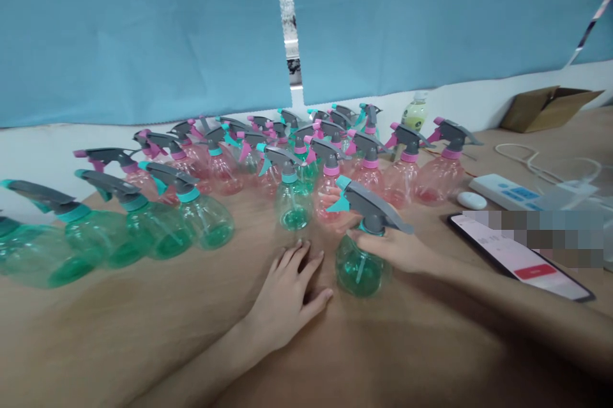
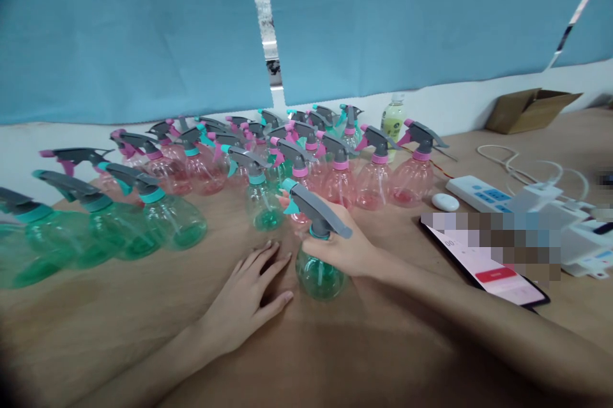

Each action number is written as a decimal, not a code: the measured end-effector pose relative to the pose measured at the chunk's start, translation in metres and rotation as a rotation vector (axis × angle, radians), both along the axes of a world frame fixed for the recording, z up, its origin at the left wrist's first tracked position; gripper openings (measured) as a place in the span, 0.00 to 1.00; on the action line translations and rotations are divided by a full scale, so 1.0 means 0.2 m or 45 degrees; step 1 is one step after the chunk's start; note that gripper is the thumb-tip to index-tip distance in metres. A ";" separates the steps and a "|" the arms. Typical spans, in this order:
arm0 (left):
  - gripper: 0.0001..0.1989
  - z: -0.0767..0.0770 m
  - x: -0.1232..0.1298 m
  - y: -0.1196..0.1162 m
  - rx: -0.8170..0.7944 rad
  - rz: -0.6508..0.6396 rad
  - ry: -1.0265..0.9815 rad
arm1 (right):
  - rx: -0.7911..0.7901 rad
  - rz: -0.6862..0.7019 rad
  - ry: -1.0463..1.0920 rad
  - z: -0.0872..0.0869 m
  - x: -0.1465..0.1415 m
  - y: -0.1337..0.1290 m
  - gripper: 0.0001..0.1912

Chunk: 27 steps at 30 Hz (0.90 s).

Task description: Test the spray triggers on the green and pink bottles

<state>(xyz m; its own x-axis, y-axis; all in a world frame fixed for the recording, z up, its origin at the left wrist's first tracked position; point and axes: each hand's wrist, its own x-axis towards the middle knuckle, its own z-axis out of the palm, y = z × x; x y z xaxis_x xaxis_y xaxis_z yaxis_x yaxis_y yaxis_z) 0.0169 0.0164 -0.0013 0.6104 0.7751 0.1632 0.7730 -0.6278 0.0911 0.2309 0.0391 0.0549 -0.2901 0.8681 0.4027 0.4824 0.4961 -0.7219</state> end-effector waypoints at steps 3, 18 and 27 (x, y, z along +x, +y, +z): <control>0.27 0.00 0.00 0.00 0.006 -0.004 0.001 | -0.082 0.006 0.014 0.00 0.00 0.00 0.25; 0.27 0.00 -0.01 -0.01 -0.016 0.009 0.017 | -0.141 -0.031 0.022 0.04 -0.01 -0.01 0.28; 0.26 0.00 0.00 0.00 -0.011 0.002 -0.007 | -0.116 -0.009 0.038 0.04 -0.01 -0.02 0.26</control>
<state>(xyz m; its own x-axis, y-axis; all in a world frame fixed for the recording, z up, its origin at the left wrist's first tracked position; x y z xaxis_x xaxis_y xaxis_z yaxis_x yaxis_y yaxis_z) 0.0170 0.0158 -0.0006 0.6081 0.7776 0.1596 0.7735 -0.6257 0.1009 0.2292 0.0360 0.0622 -0.2733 0.9035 0.3302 0.4632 0.4245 -0.7780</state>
